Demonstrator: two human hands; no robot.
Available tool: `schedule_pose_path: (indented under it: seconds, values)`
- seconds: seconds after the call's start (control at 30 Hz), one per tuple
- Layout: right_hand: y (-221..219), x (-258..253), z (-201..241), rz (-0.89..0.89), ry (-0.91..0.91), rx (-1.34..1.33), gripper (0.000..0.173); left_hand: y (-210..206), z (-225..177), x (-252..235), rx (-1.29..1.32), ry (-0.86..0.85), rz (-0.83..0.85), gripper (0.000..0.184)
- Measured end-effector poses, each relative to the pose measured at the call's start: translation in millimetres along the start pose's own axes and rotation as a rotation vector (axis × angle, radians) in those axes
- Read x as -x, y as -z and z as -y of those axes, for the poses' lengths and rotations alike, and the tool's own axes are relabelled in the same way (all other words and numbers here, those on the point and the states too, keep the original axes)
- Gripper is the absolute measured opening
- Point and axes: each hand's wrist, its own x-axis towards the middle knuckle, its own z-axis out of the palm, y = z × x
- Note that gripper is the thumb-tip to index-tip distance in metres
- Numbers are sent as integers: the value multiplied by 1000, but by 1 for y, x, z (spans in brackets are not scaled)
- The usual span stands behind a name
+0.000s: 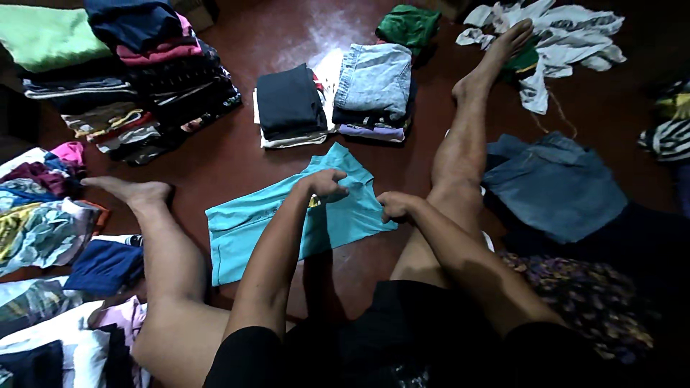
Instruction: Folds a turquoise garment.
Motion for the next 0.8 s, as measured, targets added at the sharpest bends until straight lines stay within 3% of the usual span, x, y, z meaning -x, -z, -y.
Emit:
schedule_pose_path:
  seconds: [0.23, 0.33, 0.47, 0.6, 0.7, 0.77, 0.8]
  values:
    - [1, -3, -3, 27, 52, 39, 36, -4, 14, -5, -103, -18, -59, 34]
    - [5, 2, -1, 32, 13, 8, 36, -9, 17, -3, -70, 66, -116, 47]
    - [7, 12, -1, -210, -41, 0, 40, -24, 28, 29, -15, 73, -391, 37]
    - [4, 2, 15, -655, 252, 62, 22, -65, 75, 91, -249, 31, -541, 20]
    - [5, -21, 43, -629, 427, 126, 38, -101, 101, 121, -350, 142, -497, 29]
    - [4, -39, 54, -545, 422, 194, 51, -125, 103, 131, -350, 248, -465, 42]
    - [1, -48, 53, -530, 412, 228, 49, -136, 100, 133, -342, 300, -489, 46]
